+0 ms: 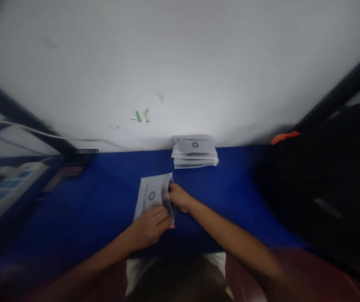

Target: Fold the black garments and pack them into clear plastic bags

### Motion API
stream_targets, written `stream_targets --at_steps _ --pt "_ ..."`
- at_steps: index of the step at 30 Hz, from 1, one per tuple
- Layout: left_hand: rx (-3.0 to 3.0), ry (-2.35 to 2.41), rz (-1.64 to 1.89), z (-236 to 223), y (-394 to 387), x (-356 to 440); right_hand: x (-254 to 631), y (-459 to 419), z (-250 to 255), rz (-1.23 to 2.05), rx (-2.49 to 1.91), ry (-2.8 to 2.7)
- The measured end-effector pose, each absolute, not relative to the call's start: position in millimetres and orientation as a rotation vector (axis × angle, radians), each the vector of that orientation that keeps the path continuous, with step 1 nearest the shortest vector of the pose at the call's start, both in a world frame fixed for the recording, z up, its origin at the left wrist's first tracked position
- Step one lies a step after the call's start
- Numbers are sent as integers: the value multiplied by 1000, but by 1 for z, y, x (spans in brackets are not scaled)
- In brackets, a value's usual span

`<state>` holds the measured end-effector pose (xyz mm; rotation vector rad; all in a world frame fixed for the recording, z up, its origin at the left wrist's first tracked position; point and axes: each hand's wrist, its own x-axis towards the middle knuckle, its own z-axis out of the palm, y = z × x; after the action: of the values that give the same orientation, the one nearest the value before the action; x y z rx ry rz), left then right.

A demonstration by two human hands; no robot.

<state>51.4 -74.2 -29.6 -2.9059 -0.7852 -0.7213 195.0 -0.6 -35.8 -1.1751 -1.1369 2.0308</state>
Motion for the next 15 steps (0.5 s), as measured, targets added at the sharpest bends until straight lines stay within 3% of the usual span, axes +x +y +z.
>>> stream_targets --at_steps 8,15 --pt "-2885 -747 -814 -29 -78 58 193 -28 -24 2018 -1137 -619" --pt "-2895 -736 -829 -27 -77 51 210 -32 -14 2090 -1081 -793"
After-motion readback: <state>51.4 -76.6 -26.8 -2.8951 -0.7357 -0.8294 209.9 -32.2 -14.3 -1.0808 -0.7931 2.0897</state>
